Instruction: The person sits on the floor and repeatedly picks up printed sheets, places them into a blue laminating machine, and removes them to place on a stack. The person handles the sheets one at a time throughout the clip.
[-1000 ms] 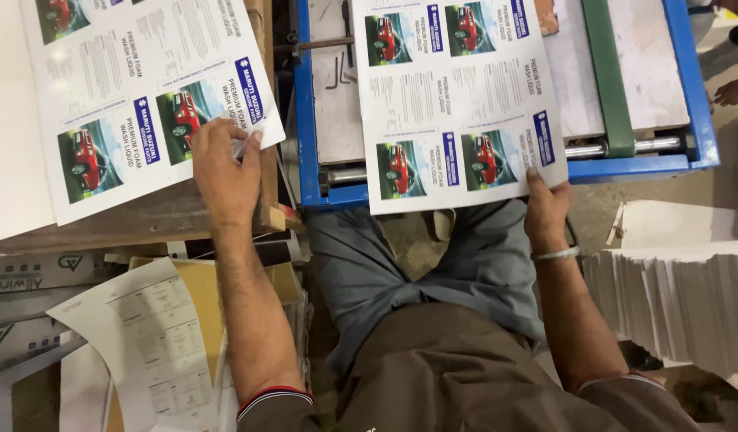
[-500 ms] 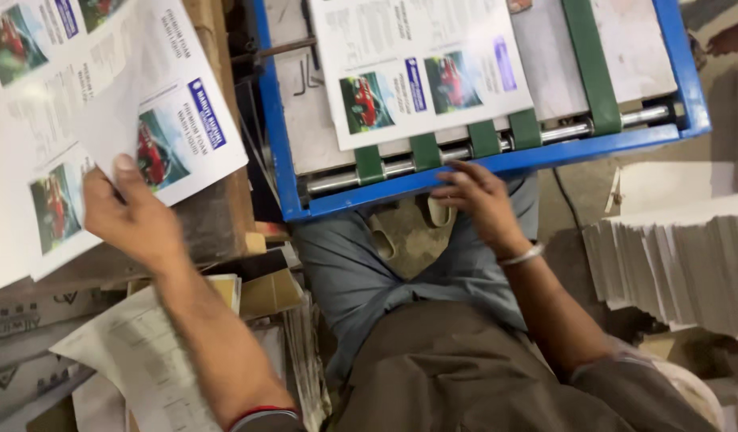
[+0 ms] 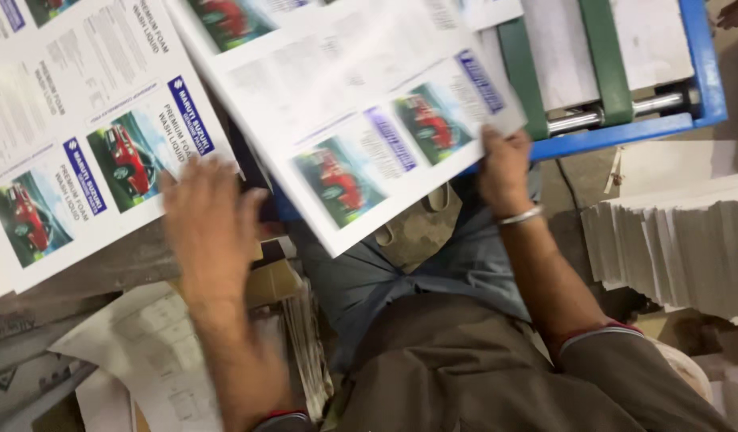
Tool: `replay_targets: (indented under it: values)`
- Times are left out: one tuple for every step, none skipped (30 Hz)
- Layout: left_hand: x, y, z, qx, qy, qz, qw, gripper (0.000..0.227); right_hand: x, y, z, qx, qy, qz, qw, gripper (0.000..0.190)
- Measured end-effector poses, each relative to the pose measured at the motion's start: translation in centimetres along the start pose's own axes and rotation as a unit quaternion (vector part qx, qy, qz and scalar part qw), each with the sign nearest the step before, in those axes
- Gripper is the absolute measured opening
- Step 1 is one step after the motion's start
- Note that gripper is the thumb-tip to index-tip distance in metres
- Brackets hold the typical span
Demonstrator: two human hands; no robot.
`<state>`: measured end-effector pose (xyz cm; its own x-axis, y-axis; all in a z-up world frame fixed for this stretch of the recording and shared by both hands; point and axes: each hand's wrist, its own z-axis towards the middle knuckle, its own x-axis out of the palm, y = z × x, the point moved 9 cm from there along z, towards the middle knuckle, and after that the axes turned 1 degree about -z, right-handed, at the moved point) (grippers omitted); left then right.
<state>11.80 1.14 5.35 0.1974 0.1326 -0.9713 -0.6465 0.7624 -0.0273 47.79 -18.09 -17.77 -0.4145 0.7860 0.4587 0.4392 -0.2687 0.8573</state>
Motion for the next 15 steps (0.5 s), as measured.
replay_targets:
  values:
    - [-0.2,1.6,0.0,-0.006,-0.01,0.059,0.998,0.038,-1.6,0.9,0.9,-0.037,-0.02,-0.024,0.999,0.02]
    - [-0.4,2.9,-0.1,-0.015,-0.027,0.018,0.999,0.028,-3.1,1.7,1.5,-0.06,-0.029,-0.056,0.996,0.02]
    - [-0.4,4.0,-0.2,-0.024,-0.044,-0.023,0.998,0.019,-4.3,2.5,1.9,-0.084,-0.037,-0.087,0.992,0.021]
    - [-0.4,4.8,-0.4,-0.031,-0.061,-0.063,0.996,0.011,-5.1,2.9,2.1,-0.103,-0.041,-0.095,0.989,0.022]
    - [-0.2,5.4,-0.8,-0.044,-0.085,-0.086,0.992,0.005,-5.8,3.4,2.2,-0.122,-0.045,-0.102,0.986,0.023]
    - [0.0,6.1,-1.1,-0.057,-0.109,-0.108,0.987,0.006,-6.3,3.7,2.2,-0.142,-0.048,-0.109,0.983,0.024]
    - [0.3,6.8,-1.4,-0.07,-0.134,-0.129,0.98,0.012,-6.6,4.1,2.2,-0.159,-0.052,-0.12,0.979,0.025]
    - [0.7,7.7,-1.9,-0.09,-0.158,-0.19,0.965,0.016,-7.3,4.5,1.6,-0.176,-0.059,-0.132,0.974,0.025]
    - [1.2,8.6,-2.4,-0.111,-0.181,-0.25,0.945,0.02,-7.7,4.8,1.0,-0.192,-0.065,-0.143,0.969,0.026]
    - [1.8,9.8,-2.9,-0.13,-0.205,-0.308,0.92,0.024,-8.4,4.3,0.3,-0.167,-0.077,-0.128,0.974,0.027]
    - [2.8,11.2,-3.4,-0.167,-0.211,-0.385,0.883,0.024,-9.2,4.1,-0.7,-0.143,-0.089,-0.113,0.979,0.027]
    - [3.8,12.4,-3.9,-0.203,-0.215,-0.459,0.838,0.023,-9.8,3.8,-2.1,-0.119,-0.101,-0.098,0.983,0.027]
    - [4.6,13.6,-4.6,-0.236,-0.218,-0.529,0.786,0.023,-10.4,3.8,-3.8,-0.115,-0.126,-0.151,0.974,0.021]
    - [4.8,13.9,-4.6,-0.231,-0.208,-0.548,0.777,0.023,-10.9,4.1,-5.3,-0.112,-0.152,-0.204,0.961,0.017]
    - [4.8,14.2,-4.8,-0.225,-0.198,-0.566,0.768,0.024,-10.8,4.1,-6.9,-0.122,-0.143,-0.219,0.957,0.02]
